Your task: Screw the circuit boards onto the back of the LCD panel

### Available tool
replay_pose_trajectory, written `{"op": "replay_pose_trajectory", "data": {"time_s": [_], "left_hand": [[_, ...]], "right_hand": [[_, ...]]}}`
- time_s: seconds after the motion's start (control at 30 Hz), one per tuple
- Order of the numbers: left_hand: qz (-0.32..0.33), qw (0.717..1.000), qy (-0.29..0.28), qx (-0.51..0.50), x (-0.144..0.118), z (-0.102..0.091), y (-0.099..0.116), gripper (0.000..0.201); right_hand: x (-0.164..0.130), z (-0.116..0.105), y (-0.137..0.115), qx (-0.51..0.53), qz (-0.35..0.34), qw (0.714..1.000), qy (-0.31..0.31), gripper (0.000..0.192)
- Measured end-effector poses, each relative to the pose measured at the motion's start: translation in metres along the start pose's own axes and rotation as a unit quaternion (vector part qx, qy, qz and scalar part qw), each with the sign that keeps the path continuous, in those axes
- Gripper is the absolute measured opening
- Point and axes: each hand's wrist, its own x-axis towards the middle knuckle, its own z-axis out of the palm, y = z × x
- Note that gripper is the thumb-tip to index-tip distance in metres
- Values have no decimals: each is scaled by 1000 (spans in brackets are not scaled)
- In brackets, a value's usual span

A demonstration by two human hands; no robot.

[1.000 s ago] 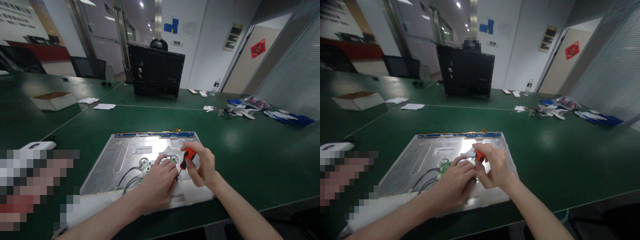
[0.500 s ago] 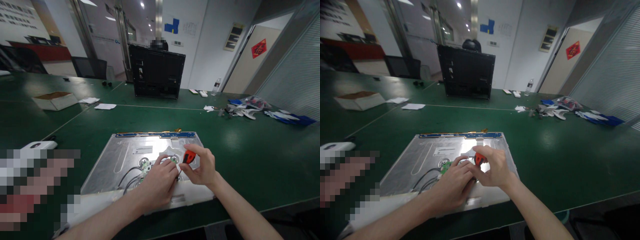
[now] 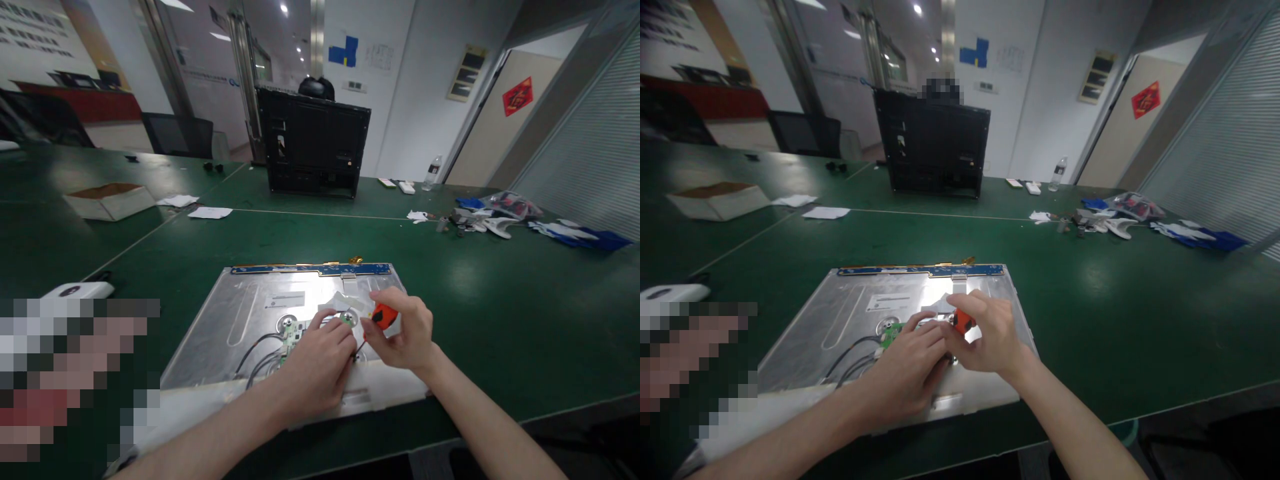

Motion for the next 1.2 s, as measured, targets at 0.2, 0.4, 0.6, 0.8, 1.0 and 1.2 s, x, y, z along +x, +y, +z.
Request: {"op": "replay_pose_trajectory", "data": {"time_s": [0.2,0.4,0.6,0.8,1.0,1.2], "left_hand": [[-8,1000,-5,-1,1,-2,2,17],[-2,1000,-4,12,2,-3,2,12],[3,1000,-4,7,1,-1,1,20],[-2,1000,-1,0,0,-2,1,21],[-9,1000,-10,-4,1,-4,2,16],[-10,1000,-12,8,2,-3,3,16]], "right_hand": [[1,-4,-2,15,7,1000,-22,31],[0,-7,-2,40,25,998,-31,43],[-2,-2,0,37,8,999,7,40],[0,0,1,11,3,1000,6,28],[1,-3,-1,23,4,1000,-11,29],[-1,-5,-1,48,21,998,-22,41]]}}
